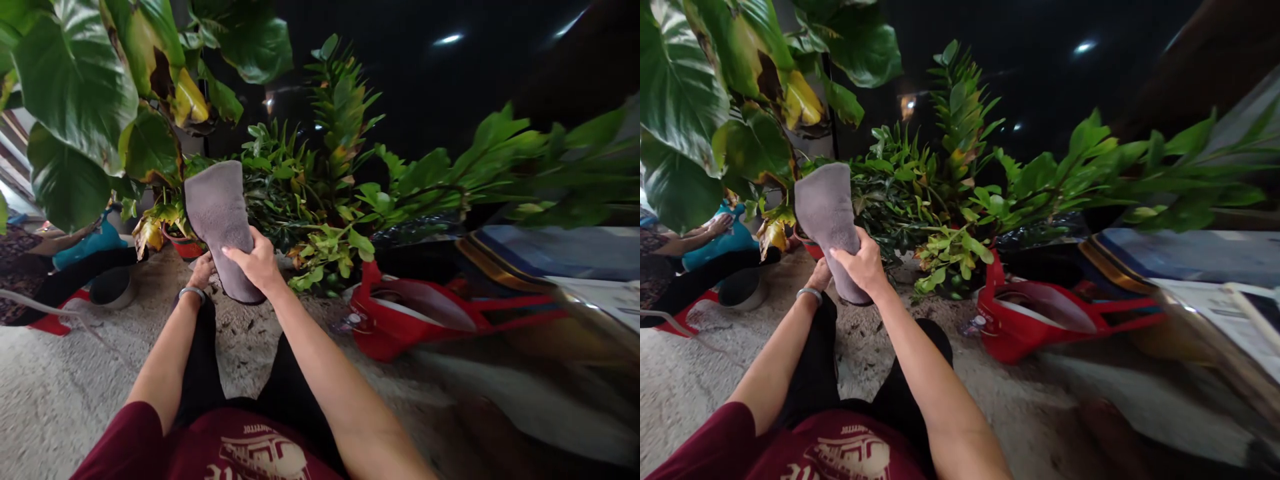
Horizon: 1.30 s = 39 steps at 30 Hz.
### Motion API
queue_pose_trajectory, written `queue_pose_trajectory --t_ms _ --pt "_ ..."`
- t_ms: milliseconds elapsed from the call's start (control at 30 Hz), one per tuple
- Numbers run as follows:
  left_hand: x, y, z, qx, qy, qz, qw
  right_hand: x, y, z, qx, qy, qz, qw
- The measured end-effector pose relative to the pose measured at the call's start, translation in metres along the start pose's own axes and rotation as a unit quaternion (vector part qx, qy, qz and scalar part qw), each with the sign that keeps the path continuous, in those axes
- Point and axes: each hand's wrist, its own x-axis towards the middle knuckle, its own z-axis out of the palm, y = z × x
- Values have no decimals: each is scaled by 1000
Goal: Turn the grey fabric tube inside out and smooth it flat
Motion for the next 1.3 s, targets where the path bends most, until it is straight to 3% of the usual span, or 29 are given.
queue_pose_trajectory --t_ms 100,200,267,333,400,500,567,633,733,867,933,1000,1067,1167,1300 --pt "-1 -2 3 -13 -12 -4 1000 -2 42 7 0 32 88 996" --pt "1 -2 -1 -19 -18 -1 1000 -53 71 -9 -14 45 171 984" --pt "2 -2 -6 -16 -24 2 1000 -87 69 -28 -11 38 187 982" --pt "4 -3 -9 -15 -19 3 1000 -101 52 -46 7 47 178 983" --pt "5 -5 -9 -18 -13 0 1000 -87 32 -57 25 105 142 984" --pt "5 -7 -6 -16 -19 -6 1000 -34 13 -57 81 233 69 967" --pt "4 -6 -4 -12 -25 -5 1000 -4 15 -49 154 260 74 950" --pt "3 -5 -3 -13 -25 -1 1000 0 23 -38 212 235 146 937" --pt "2 -4 -6 -14 -20 0 1000 -43 36 -28 222 191 263 919" --pt "4 -3 -13 -10 -25 -2 1000 -109 26 -38 180 130 281 934" --pt "5 -4 -14 -9 -21 1 1000 -105 12 -46 164 140 228 949" --pt "5 -5 -13 -9 -18 -1 1000 -74 3 -51 166 195 148 955" --pt "4 -5 -11 -10 -20 -6 1000 -37 3 -48 198 242 103 944" --pt "4 -5 -9 -12 -23 -8 1000 -15 23 -33 261 241 177 918" --pt "7 -5 -13 -5 -24 -4 1000 -70 47 -9 243 161 325 899"
